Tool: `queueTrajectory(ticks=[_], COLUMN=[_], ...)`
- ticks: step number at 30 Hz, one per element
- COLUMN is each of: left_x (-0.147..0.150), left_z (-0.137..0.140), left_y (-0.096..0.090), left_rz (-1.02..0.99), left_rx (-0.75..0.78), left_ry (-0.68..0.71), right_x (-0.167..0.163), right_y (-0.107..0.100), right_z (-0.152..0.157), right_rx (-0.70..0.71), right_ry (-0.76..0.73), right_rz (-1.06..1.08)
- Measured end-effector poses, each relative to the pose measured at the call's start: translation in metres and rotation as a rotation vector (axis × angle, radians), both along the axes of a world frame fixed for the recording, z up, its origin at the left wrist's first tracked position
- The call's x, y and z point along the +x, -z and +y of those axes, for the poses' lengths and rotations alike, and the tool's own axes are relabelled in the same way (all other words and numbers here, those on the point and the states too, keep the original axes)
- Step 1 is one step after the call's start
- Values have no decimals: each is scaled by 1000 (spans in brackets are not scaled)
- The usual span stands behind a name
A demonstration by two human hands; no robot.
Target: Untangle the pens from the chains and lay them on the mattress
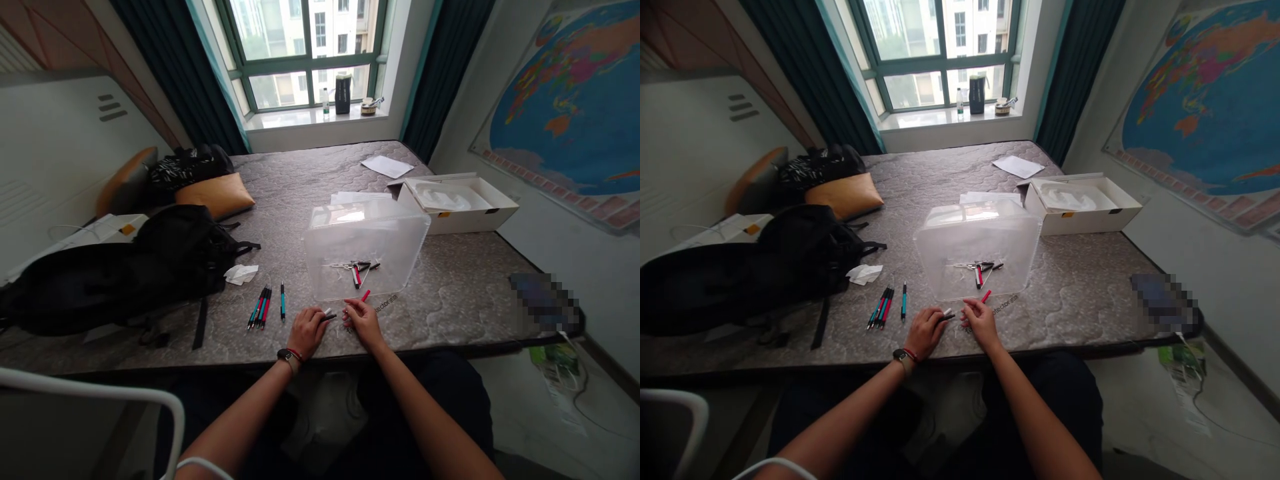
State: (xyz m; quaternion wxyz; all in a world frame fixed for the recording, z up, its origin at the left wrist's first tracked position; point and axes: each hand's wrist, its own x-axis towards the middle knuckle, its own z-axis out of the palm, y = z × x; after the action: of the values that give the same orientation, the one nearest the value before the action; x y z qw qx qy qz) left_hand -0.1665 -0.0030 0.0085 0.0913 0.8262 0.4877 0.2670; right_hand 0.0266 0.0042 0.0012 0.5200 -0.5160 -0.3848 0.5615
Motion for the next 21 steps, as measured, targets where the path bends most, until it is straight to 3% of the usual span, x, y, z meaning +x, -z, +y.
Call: queueTrajectory(ticks=[3,7,9,12,17,21], left_x=[0,-1,-2,-2,-4,-7], left_z=[1,0,0,-1,-1,-2], left_y=[1,1,0,-1,1,5], left_rz=[-14,-50,-67,-73,-64,-38], left_rx=[-14,-24,-17,2,72,100], left_ry=[-15,-27,-26,-21,16,42], right_x=[5,17,20,15,3,1], right_y=[-7,-23,-27,-27,-16,-7], right_z=[-5,-18,-23,-26,-21,-16], right_rx=[127,338,384,393,374,314], right_ry=[-78,-399,-543,-626,-516,-264], right_rz=[-275,-661,-808,-1003,-1053,-807])
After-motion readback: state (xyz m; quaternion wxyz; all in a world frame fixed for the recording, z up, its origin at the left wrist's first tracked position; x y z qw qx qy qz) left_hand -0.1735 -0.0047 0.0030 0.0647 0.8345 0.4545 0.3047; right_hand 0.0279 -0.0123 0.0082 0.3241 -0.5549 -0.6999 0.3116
